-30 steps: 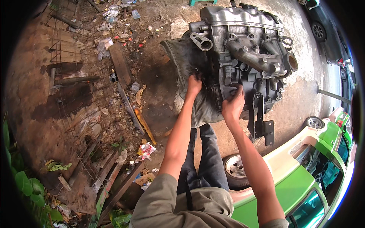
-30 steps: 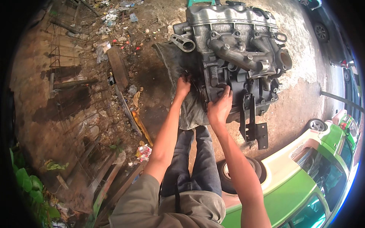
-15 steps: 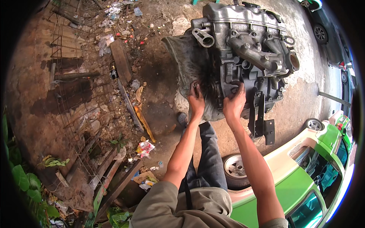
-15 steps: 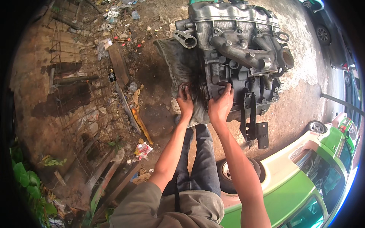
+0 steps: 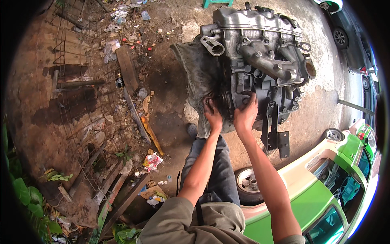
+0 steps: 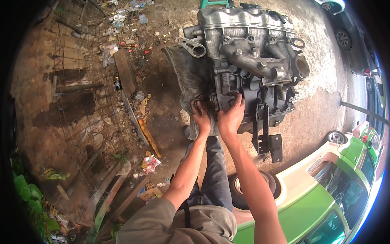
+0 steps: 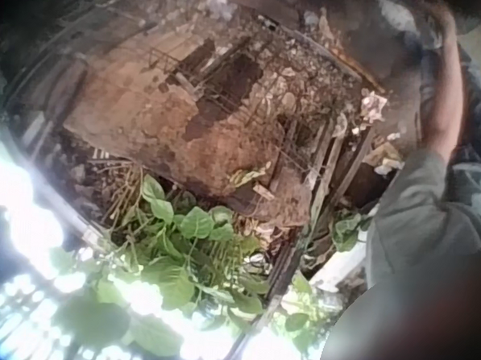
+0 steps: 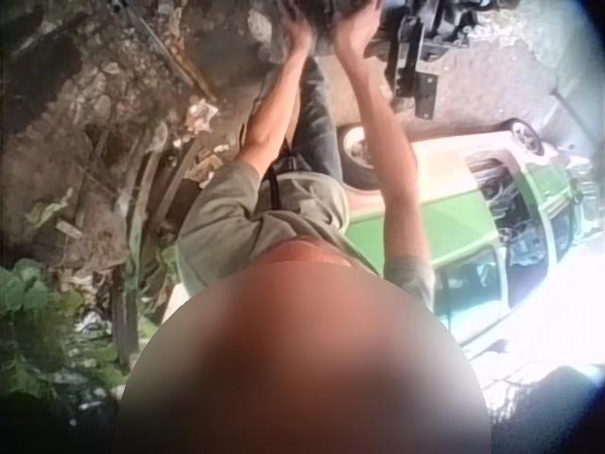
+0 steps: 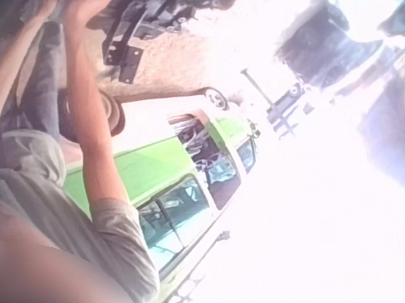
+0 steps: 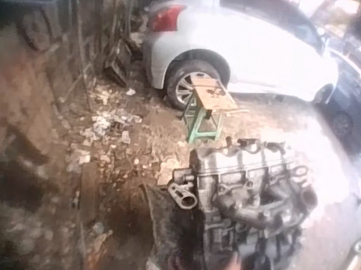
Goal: The person uses a wrench to loosen and remove bolts from a car engine resting on a cloth on the ground. They repeatedly reach for bolts, turn them, and place them on a nearby cardboard box. The person continues to remove additional bolts from the engine throughout the clip.
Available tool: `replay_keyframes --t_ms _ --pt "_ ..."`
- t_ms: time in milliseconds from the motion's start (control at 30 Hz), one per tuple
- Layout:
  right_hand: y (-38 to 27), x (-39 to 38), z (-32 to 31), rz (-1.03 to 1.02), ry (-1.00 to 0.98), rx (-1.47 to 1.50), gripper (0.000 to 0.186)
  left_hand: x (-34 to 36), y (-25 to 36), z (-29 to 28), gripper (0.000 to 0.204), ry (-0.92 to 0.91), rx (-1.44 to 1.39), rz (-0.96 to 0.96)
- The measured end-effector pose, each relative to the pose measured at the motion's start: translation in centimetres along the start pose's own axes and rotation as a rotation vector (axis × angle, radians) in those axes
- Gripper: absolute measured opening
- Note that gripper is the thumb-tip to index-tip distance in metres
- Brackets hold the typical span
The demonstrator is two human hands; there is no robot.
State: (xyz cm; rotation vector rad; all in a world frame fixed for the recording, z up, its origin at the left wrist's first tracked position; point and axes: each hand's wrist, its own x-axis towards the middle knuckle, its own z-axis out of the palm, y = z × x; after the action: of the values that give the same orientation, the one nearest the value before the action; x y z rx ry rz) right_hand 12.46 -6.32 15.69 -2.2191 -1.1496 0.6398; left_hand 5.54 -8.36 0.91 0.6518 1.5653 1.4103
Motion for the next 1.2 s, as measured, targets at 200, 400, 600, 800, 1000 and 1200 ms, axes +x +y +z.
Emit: replay_keyframes --t_ms 200,400,600,800,1000,1200 --pt "-0.1 0.2 0.0 0.013 -0.006 -0.004 0.06 -1.8 1.7 -0.7 0.019 -0.07 0.347 0.141" --pt "-0.5 0.2 -0.2 0.004 -0.002 0.003 0.058 -2.1 2.7 -1.0 0.022 -0.249 0.351 0.178" --pt "-0.6 0.2 -0.1 0.008 0.001 -0.004 0.058 1.1 1.0 -2.7 0.033 -0.391 0.484 0.393" --pt "-0.8 0.0 -0.6 0.038 -0.045 -0.007 0.062 2.9 -0.7 -3.9 0.045 -0.463 0.472 0.45" --pt "-0.5 0.1 -0.3 0.001 -0.023 -0.032 0.066 4.5 -1.3 -2.5 0.036 -0.37 0.53 0.523" --pt "0.3 0.0 -0.2 0.017 -0.045 -0.018 0.067 5.8 -0.3 -1.4 0.039 -0.413 0.407 0.267"
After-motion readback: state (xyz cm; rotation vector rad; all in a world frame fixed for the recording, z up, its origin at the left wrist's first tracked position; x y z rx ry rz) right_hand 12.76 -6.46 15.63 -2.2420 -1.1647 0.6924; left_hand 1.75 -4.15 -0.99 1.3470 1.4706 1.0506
